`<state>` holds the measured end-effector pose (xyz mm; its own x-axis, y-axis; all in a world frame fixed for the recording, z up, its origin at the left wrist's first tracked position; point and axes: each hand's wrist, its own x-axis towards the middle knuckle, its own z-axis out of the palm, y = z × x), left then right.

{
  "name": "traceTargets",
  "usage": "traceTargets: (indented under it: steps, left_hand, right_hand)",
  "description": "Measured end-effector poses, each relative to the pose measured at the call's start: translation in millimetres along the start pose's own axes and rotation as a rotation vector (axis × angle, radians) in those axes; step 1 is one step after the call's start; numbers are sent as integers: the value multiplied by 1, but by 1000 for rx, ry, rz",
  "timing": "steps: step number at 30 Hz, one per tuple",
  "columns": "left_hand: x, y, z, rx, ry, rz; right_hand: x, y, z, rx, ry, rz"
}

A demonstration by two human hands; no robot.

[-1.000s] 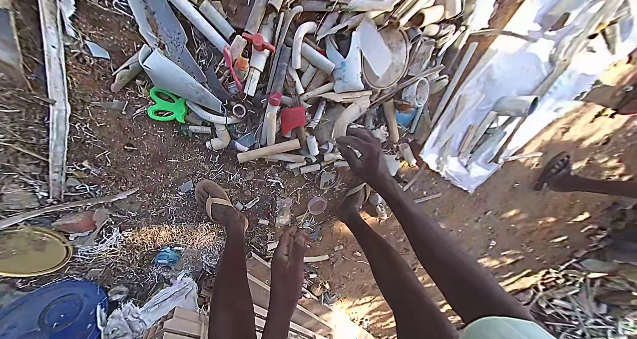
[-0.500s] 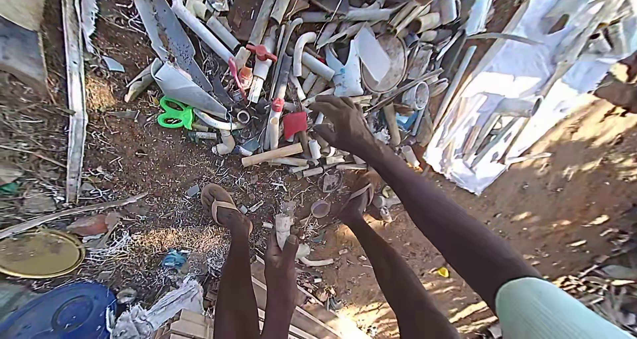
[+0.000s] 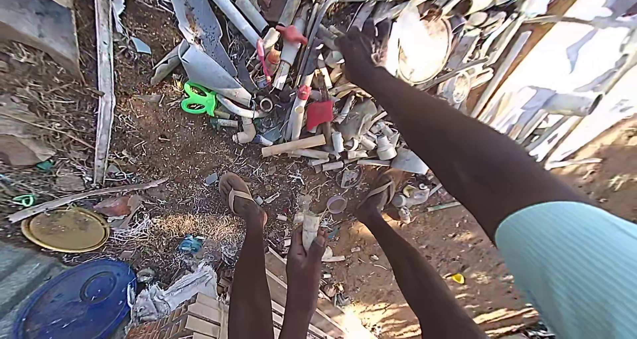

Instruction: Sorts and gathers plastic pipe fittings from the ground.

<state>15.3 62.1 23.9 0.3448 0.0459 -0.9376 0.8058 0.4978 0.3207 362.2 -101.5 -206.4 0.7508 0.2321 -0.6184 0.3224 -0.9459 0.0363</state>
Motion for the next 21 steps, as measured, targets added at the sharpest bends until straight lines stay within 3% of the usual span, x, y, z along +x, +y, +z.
traceTargets:
  steps: [6, 11, 18, 21]
  left_hand:
    - [0, 4, -1, -5, -6, -15]
    - [-1, 4, -2, -7, -4, -18]
    - [1, 8, 4, 3, -1, 7]
    - [2, 6, 8, -4, -8, 2]
  right_hand:
    - [7, 1, 2, 40, -2, -40]
    - [0, -11, 1, 109, 10, 86]
    - [-87, -15, -7, 255, -49, 28]
    - [-101, -16, -8, 413, -18, 62]
